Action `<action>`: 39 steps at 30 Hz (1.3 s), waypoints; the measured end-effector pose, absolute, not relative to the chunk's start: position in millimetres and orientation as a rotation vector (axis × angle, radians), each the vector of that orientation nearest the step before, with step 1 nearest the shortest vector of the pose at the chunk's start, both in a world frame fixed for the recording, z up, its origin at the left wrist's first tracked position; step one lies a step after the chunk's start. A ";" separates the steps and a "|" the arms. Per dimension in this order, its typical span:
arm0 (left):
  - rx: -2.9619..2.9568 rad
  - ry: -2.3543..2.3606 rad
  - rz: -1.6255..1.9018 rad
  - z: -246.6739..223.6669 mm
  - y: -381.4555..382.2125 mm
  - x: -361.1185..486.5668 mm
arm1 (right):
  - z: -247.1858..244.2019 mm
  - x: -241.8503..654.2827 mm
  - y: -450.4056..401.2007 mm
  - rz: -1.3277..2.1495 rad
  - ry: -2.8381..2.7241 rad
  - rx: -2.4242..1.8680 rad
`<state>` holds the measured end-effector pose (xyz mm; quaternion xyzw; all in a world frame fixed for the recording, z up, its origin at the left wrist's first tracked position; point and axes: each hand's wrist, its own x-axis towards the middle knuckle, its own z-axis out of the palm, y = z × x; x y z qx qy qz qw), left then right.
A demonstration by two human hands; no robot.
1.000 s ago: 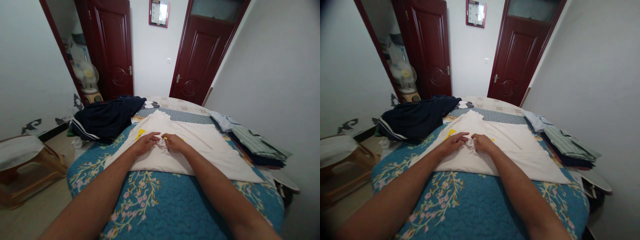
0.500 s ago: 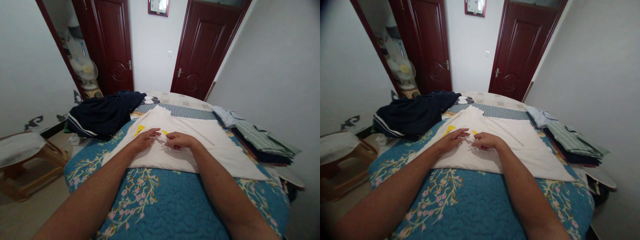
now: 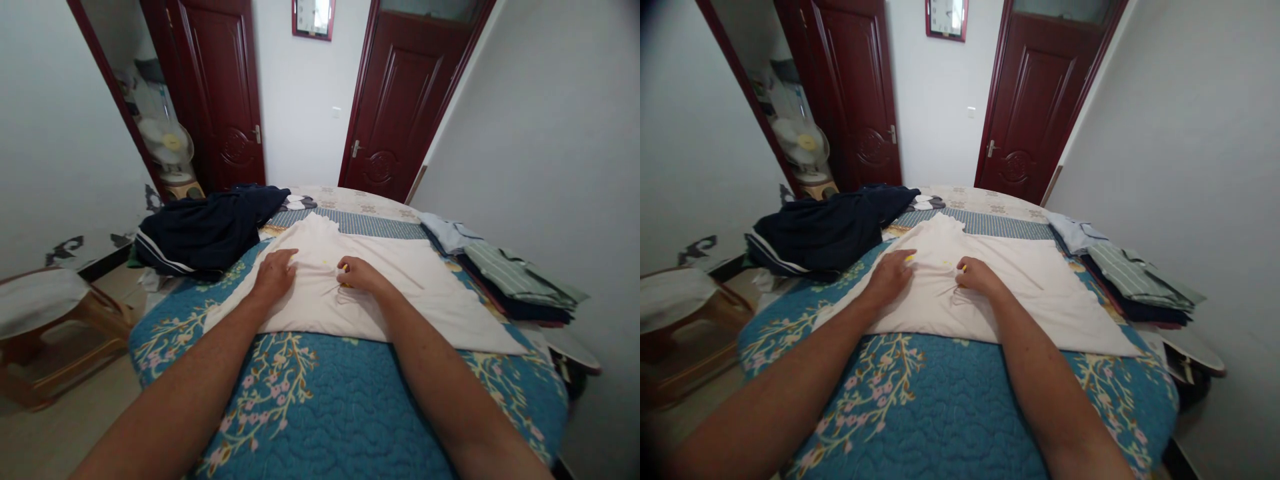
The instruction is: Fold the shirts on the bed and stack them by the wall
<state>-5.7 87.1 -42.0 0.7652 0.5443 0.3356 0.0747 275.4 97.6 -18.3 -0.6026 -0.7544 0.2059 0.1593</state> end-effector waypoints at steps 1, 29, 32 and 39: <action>2.262 1.782 0.952 -40.0 86.4 -9.0 | -17.7 273.1 95.8 0.521 -2.187 -1.734; 2.078 2.236 0.566 -20.4 84.0 -28.2 | -3.9 231.0 61.6 -0.042 -2.371 -1.549; 2.122 2.207 0.599 -23.9 84.7 -30.1 | -5.6 220.0 55.5 0.017 -2.548 -1.472; 2.306 2.015 0.627 -16.2 95.7 -31.7 | -8.6 213.9 51.1 0.042 -2.522 -1.533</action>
